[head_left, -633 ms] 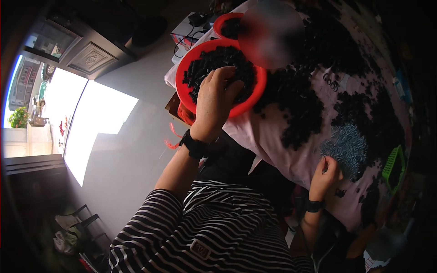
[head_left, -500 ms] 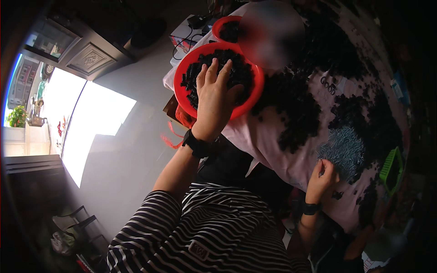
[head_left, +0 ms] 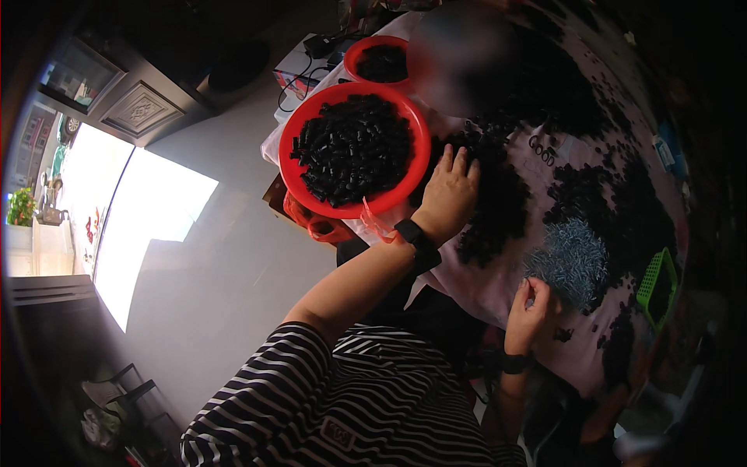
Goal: Manually assembling small plastic buckle or lace-lock components with elastic cords.
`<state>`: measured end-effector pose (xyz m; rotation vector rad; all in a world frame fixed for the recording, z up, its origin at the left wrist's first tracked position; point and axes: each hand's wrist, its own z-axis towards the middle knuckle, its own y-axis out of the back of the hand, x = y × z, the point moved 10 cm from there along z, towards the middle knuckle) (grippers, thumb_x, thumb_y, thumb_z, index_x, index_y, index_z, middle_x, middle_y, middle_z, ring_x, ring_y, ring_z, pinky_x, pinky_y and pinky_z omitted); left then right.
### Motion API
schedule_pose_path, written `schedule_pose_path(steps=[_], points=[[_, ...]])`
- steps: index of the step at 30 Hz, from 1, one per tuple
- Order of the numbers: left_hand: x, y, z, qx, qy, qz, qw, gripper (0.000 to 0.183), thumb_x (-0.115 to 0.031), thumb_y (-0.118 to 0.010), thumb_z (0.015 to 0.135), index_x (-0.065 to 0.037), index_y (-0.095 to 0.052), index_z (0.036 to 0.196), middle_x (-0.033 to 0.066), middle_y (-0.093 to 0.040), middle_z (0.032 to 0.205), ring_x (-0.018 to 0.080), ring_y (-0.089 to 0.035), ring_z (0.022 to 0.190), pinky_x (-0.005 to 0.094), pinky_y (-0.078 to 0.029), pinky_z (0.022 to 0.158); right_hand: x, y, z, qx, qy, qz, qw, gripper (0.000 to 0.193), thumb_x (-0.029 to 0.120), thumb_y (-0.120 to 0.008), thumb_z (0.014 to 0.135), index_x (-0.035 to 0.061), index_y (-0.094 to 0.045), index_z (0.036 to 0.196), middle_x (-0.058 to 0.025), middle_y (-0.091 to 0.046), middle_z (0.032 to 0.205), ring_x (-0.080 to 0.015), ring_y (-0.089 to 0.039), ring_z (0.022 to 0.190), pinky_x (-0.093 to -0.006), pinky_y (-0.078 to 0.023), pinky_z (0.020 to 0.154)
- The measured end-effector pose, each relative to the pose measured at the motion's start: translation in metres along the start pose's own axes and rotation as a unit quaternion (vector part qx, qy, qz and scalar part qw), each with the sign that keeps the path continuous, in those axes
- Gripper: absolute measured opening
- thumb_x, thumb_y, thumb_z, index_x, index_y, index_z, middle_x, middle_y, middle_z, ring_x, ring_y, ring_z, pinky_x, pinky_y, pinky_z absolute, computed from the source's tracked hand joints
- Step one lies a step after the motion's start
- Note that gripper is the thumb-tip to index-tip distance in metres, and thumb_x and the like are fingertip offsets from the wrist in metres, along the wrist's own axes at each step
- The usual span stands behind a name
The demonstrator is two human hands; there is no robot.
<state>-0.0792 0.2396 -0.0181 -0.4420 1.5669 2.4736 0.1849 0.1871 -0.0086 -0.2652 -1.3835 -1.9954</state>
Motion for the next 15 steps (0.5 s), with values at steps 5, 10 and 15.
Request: schedule_pose_path(steps=[5, 10, 15], points=[[0.000, 0.003, -0.005, 0.069, -0.005, -0.043, 0.997, 0.039, -0.001, -0.060, 0.081, 0.001, -0.060, 0.120, 0.0204, -0.061, 0.126, 0.0386, -0.057, 0.122, 0.0441, -0.049, 0.104, -0.008, 0.002, -0.002, 0.005, -0.010, 0.005, 1.000, 0.008, 0.001, -0.067, 0.097, 0.0002, -0.065, 0.105, -0.0059, -0.065, 0.092, -0.0165, -0.061, 0.081, -0.0313, -0.052, 0.077], [-0.002, 0.014, -0.024, 0.062, -0.019, -0.043, 0.997, 0.032, 0.001, -0.059, 0.079, 0.000, -0.061, 0.111, 0.0162, -0.062, 0.114, 0.0348, -0.059, 0.112, 0.0422, -0.052, 0.097, -0.005, 0.001, -0.001, 0.003, 0.008, 0.012, 1.000, 0.008, 0.000, -0.066, 0.098, -0.0014, -0.064, 0.105, -0.0065, -0.065, 0.092, -0.0169, -0.062, 0.082, -0.0314, -0.052, 0.077], [0.002, 0.021, -0.039, 0.093, -0.013, -0.061, 0.994, 0.032, 0.002, -0.058, 0.080, 0.000, -0.060, 0.112, 0.0166, -0.062, 0.117, 0.0352, -0.059, 0.115, 0.0430, -0.052, 0.098, -0.009, 0.003, -0.002, -0.024, 0.014, -0.023, 0.999, 0.010, 0.006, -0.072, 0.093, 0.0076, -0.067, 0.102, -0.0039, -0.067, 0.088, -0.0230, -0.061, 0.081, -0.0407, -0.043, 0.091]])
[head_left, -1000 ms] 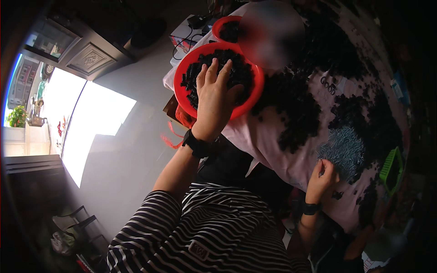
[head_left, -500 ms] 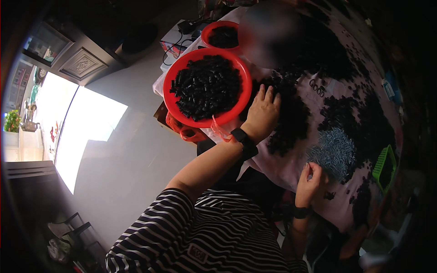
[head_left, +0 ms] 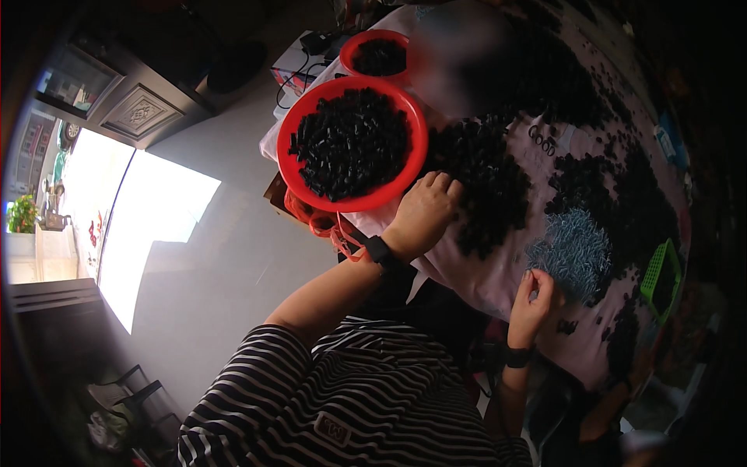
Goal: Manually assembling small plastic buckle or lace-lock components with elastic cords.
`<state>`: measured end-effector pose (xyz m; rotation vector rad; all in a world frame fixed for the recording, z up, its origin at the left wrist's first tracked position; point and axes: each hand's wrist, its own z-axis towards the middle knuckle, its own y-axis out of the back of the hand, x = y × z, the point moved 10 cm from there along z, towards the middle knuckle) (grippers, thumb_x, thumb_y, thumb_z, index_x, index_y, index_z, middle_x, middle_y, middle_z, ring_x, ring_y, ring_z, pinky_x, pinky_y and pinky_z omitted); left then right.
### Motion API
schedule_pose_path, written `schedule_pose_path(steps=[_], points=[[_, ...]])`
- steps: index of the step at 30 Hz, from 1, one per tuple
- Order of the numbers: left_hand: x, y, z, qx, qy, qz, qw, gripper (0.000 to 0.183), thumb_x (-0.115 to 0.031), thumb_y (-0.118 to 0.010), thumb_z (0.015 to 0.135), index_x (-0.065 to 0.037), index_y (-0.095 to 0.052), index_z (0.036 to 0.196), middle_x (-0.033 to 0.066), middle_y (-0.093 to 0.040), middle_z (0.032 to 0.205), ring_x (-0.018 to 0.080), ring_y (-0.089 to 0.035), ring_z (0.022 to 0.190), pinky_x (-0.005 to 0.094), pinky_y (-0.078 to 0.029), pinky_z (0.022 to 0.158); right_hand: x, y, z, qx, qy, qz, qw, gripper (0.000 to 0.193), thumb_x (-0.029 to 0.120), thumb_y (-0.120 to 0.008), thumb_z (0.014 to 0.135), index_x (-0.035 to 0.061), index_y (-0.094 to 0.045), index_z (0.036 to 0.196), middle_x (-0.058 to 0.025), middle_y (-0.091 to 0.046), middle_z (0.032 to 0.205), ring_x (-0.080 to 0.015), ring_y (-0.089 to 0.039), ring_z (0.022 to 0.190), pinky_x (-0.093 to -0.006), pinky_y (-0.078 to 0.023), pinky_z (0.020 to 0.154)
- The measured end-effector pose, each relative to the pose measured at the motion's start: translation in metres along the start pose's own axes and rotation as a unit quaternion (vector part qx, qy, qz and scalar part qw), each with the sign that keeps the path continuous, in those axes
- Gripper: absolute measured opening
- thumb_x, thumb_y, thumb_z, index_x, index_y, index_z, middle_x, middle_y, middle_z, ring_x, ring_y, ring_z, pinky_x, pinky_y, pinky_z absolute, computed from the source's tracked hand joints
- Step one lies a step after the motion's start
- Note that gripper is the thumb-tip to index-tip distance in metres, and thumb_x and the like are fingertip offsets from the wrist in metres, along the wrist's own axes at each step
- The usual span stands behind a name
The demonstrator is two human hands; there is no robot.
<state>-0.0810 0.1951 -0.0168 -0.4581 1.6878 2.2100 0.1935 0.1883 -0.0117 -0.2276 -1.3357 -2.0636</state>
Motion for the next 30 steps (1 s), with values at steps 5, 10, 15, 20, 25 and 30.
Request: schedule_pose_path(steps=[5, 10, 15, 20, 25, 30], points=[[0.001, 0.009, -0.013, -0.030, -0.010, -0.006, 0.999, 0.036, 0.002, -0.059, 0.081, 0.000, -0.061, 0.117, 0.0182, -0.062, 0.124, 0.0378, -0.057, 0.124, 0.0450, -0.050, 0.103, -0.005, 0.003, -0.002, -0.003, -0.015, 0.008, 1.000, 0.011, 0.007, -0.073, 0.092, 0.0083, -0.068, 0.102, -0.0036, -0.068, 0.089, -0.0234, -0.060, 0.083, -0.0410, -0.042, 0.092], [-0.014, 0.030, -0.023, -0.109, -0.034, 0.008, 0.993, 0.036, 0.000, -0.060, 0.081, -0.003, -0.065, 0.116, 0.0138, -0.063, 0.115, 0.0340, -0.059, 0.113, 0.0426, -0.052, 0.097, 0.000, 0.005, -0.001, -0.006, -0.023, 0.006, 1.000, 0.012, 0.005, -0.072, 0.093, 0.0064, -0.068, 0.104, -0.0059, -0.069, 0.094, -0.0233, -0.060, 0.088, -0.0396, -0.044, 0.090], [-0.031, 0.006, -0.028, -0.059, -0.057, 0.019, 0.996, 0.025, -0.008, -0.062, 0.081, -0.008, -0.072, 0.104, 0.0092, -0.060, 0.099, 0.0270, -0.058, 0.097, 0.0365, -0.052, 0.084, 0.002, 0.004, -0.004, -0.004, -0.022, 0.012, 1.000, 0.013, 0.005, -0.073, 0.092, 0.0054, -0.069, 0.105, -0.0067, -0.070, 0.097, -0.0253, -0.060, 0.093, -0.0394, -0.044, 0.091], [-0.027, -0.009, -0.029, -0.028, -0.022, 0.052, 0.998, 0.018, -0.010, -0.063, 0.081, -0.008, -0.069, 0.098, 0.0101, -0.059, 0.096, 0.0278, -0.058, 0.096, 0.0371, -0.052, 0.082, 0.000, 0.003, -0.005, -0.003, -0.014, 0.011, 1.000, 0.014, 0.005, -0.074, 0.092, 0.0053, -0.069, 0.105, -0.0072, -0.071, 0.099, -0.0276, -0.060, 0.097, -0.0408, -0.044, 0.093], [-0.027, -0.003, -0.032, -0.015, -0.004, -0.003, 1.000, 0.014, -0.010, -0.065, 0.083, -0.005, -0.066, 0.096, 0.0120, -0.060, 0.096, 0.0309, -0.060, 0.095, 0.0397, -0.053, 0.083, 0.008, 0.007, -0.004, 0.007, -0.004, 0.007, 1.000, 0.015, 0.005, -0.074, 0.091, 0.0055, -0.070, 0.105, -0.0074, -0.071, 0.099, -0.0265, -0.063, 0.091, -0.0401, -0.043, 0.093], [-0.030, -0.025, -0.052, 0.144, 0.116, -0.486, 0.854, 0.027, -0.014, -0.070, 0.096, 0.000, -0.067, 0.119, 0.0072, -0.069, 0.103, 0.0183, -0.067, 0.097, 0.0320, -0.053, 0.089, 0.040, 0.013, 0.005, 0.040, -0.059, 0.125, 0.990, 0.013, 0.001, -0.070, 0.095, 0.0017, -0.069, 0.108, -0.0064, -0.069, 0.097, -0.0209, -0.062, 0.088, -0.0346, -0.047, 0.087]])
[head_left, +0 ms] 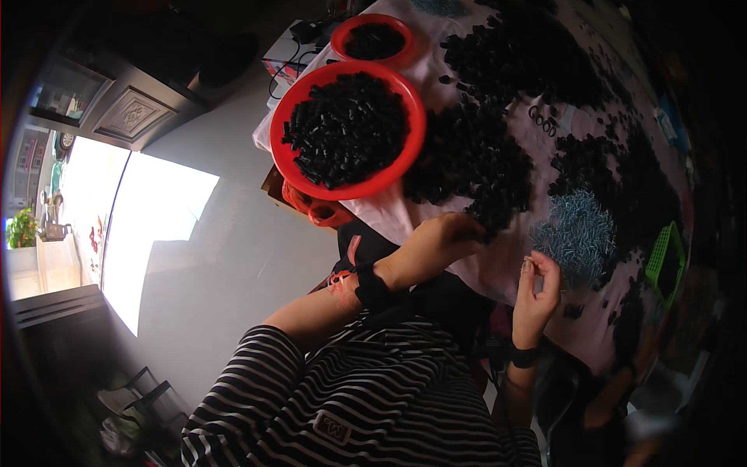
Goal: Manually assembling small plastic buckle or lace-lock components with elastic cords.
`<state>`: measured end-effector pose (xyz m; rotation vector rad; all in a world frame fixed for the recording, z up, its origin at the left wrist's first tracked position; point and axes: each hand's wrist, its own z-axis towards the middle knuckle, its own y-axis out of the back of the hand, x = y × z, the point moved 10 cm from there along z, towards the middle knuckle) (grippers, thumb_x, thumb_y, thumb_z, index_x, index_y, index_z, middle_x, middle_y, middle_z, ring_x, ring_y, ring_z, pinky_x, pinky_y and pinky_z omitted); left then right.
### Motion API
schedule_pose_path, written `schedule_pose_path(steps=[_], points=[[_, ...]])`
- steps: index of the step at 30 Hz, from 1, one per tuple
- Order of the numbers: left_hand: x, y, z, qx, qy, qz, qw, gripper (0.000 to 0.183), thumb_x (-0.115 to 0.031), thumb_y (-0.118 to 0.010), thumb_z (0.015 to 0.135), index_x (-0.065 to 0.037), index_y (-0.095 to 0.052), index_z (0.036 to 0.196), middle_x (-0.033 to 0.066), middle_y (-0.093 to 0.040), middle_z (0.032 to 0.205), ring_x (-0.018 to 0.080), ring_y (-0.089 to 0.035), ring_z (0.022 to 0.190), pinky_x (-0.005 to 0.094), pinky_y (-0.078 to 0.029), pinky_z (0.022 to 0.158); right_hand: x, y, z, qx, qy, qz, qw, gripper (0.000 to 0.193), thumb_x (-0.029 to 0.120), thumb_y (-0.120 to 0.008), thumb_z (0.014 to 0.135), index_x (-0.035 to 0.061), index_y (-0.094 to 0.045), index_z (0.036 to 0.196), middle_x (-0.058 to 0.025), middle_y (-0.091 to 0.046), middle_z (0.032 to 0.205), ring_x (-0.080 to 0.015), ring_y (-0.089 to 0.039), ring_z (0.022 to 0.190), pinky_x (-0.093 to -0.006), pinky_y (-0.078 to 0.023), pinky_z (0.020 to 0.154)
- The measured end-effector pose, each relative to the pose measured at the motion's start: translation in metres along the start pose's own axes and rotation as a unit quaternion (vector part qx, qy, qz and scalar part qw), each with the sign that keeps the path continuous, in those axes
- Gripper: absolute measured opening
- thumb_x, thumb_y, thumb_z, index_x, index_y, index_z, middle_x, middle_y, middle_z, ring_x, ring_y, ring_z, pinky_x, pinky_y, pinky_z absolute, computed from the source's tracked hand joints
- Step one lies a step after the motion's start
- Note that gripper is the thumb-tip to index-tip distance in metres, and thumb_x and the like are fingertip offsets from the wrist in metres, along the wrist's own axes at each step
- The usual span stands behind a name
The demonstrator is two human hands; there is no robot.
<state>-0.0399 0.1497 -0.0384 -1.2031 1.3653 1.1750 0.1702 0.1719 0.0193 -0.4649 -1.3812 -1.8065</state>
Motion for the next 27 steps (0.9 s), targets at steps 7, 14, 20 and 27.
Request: schedule_pose_path(steps=[7, 14, 20, 27], points=[[0.024, -0.041, -0.021, 0.113, 0.161, -0.403, 0.894, 0.032, -0.011, -0.065, 0.102, -0.003, -0.062, 0.133, 0.0036, -0.067, 0.109, 0.0123, -0.065, 0.097, 0.0291, -0.054, 0.089, 0.052, -0.018, 0.004, 0.106, 0.080, 0.021, 0.991, 0.012, 0.002, -0.068, 0.097, 0.0029, -0.069, 0.109, -0.0067, -0.069, 0.104, -0.0201, -0.061, 0.101, -0.0329, -0.047, 0.091], [0.023, -0.045, -0.025, 0.106, 0.183, -0.433, 0.876, 0.027, -0.017, -0.066, 0.103, -0.004, -0.061, 0.125, 0.0072, -0.070, 0.114, 0.0156, -0.069, 0.100, 0.0283, -0.057, 0.085, 0.070, -0.019, 0.003, 0.106, 0.119, -0.005, 0.987, 0.018, 0.002, -0.072, 0.091, 0.0073, -0.070, 0.108, -0.0059, -0.069, 0.101, -0.0233, -0.063, 0.096, -0.0370, -0.044, 0.090], [0.027, -0.048, -0.025, 0.095, 0.162, -0.456, 0.870, 0.022, -0.014, -0.070, 0.100, -0.003, -0.064, 0.119, 0.0050, -0.070, 0.112, 0.0139, -0.068, 0.100, 0.0275, -0.057, 0.086, 0.078, -0.019, 0.003, 0.108, 0.131, 0.001, 0.985, 0.016, 0.002, -0.072, 0.091, 0.0080, -0.070, 0.106, -0.0037, -0.070, 0.099, -0.0219, -0.065, 0.093, -0.0367, -0.043, 0.091], [0.023, -0.047, -0.024, 0.097, 0.118, -0.404, 0.902, 0.021, -0.010, -0.072, 0.098, -0.004, -0.066, 0.117, 0.0032, -0.069, 0.109, 0.0115, -0.066, 0.099, 0.0273, -0.057, 0.086, 0.078, -0.020, 0.002, 0.119, 0.138, -0.019, 0.983, 0.019, 0.001, -0.073, 0.089, 0.0090, -0.070, 0.106, -0.0027, -0.070, 0.098, -0.0204, -0.065, 0.092, -0.0383, -0.040, 0.095]])
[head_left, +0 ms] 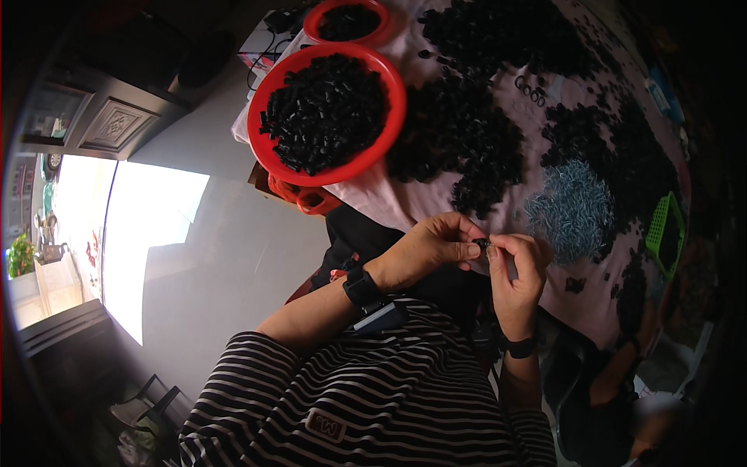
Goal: Manually assembling small plastic buckle or lace-lock components with elastic cords.
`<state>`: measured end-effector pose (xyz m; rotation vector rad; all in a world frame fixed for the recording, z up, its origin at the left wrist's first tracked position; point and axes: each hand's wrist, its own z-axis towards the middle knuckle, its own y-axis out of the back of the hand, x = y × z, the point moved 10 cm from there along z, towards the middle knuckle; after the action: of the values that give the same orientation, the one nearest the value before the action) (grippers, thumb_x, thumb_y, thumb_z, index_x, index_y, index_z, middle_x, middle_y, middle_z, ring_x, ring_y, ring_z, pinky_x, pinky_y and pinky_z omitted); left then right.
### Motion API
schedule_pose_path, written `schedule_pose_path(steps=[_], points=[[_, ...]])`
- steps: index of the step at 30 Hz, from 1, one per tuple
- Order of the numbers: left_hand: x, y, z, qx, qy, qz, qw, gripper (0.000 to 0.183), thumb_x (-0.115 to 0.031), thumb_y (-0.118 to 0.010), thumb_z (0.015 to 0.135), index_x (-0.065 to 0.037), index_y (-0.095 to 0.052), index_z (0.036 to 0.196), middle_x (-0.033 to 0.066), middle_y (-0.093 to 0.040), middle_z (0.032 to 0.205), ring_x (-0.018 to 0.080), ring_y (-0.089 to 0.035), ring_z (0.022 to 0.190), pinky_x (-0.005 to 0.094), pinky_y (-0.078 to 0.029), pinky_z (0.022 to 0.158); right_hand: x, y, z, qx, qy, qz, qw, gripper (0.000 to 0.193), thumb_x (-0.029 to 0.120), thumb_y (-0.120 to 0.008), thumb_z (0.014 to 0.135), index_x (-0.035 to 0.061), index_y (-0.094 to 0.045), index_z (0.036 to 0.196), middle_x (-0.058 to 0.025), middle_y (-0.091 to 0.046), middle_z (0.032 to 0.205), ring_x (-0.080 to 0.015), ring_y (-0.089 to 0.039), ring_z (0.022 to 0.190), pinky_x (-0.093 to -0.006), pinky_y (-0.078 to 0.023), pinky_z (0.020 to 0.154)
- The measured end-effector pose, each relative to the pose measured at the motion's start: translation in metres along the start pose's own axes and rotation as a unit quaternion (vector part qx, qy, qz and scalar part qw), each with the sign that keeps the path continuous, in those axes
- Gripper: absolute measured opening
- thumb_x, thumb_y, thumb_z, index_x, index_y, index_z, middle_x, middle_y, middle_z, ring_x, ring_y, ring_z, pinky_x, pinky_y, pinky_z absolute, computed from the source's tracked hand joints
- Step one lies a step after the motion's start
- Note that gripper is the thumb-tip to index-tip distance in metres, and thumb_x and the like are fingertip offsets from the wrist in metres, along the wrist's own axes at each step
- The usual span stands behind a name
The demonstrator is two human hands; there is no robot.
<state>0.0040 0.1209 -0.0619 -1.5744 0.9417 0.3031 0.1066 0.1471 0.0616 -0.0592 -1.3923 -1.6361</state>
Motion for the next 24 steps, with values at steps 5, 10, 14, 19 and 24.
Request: schedule_pose_path(steps=[5, 10, 14, 19, 24], points=[[-0.003, -0.001, -0.003, -0.009, -0.008, 0.032, 0.999, 0.020, -0.011, -0.073, 0.097, -0.004, -0.066, 0.115, 0.0022, -0.069, 0.107, 0.0099, -0.066, 0.096, 0.0263, -0.057, 0.086, -0.001, 0.000, -0.001, -0.006, -0.010, 0.016, 1.000, 0.020, -0.004, -0.074, 0.086, 0.0059, -0.069, 0.103, -0.0056, -0.069, 0.099, -0.0224, -0.062, 0.095, -0.0370, -0.043, 0.092], [-0.006, -0.003, -0.004, -0.014, -0.016, 0.053, 0.998, 0.021, -0.011, -0.074, 0.097, -0.004, -0.066, 0.115, 0.0014, -0.069, 0.105, 0.0091, -0.065, 0.093, 0.0250, -0.056, 0.086, 0.002, 0.003, 0.000, 0.001, 0.003, -0.008, 1.000, 0.020, -0.003, -0.074, 0.085, 0.0059, -0.069, 0.102, -0.0056, -0.070, 0.099, -0.0225, -0.062, 0.095, -0.0374, -0.043, 0.092], [-0.009, -0.003, -0.005, -0.025, -0.030, 0.071, 0.997, 0.022, -0.010, -0.074, 0.096, -0.003, -0.065, 0.115, 0.0015, -0.069, 0.106, 0.0094, -0.066, 0.094, 0.0247, -0.056, 0.087, 0.005, 0.002, 0.000, 0.003, 0.006, -0.025, 1.000, 0.021, -0.002, -0.075, 0.086, 0.0073, -0.072, 0.104, -0.0046, -0.070, 0.095, -0.0212, -0.065, 0.091, -0.0369, -0.042, 0.095], [-0.007, -0.001, -0.005, -0.026, -0.034, 0.069, 0.997, 0.021, -0.009, -0.074, 0.096, -0.003, -0.065, 0.115, 0.0022, -0.069, 0.108, 0.0101, -0.067, 0.097, 0.0255, -0.056, 0.089, -0.020, -0.007, -0.011, -0.015, -0.096, 0.101, 0.990, 0.016, -0.001, -0.073, 0.091, 0.0025, -0.073, 0.106, -0.0055, -0.069, 0.096, -0.0188, -0.064, 0.092, -0.0317, -0.048, 0.086], [-0.004, -0.002, -0.003, -0.026, -0.042, 0.054, 0.997, 0.022, -0.008, -0.073, 0.097, -0.002, -0.064, 0.116, 0.0033, -0.069, 0.110, 0.0115, -0.067, 0.101, 0.0266, -0.057, 0.092, -0.029, -0.010, -0.016, -0.041, -0.148, 0.151, 0.977, 0.015, -0.001, -0.074, 0.091, 0.0035, -0.074, 0.105, -0.0046, -0.069, 0.096, -0.0183, -0.062, 0.092, -0.0315, -0.047, 0.084]])
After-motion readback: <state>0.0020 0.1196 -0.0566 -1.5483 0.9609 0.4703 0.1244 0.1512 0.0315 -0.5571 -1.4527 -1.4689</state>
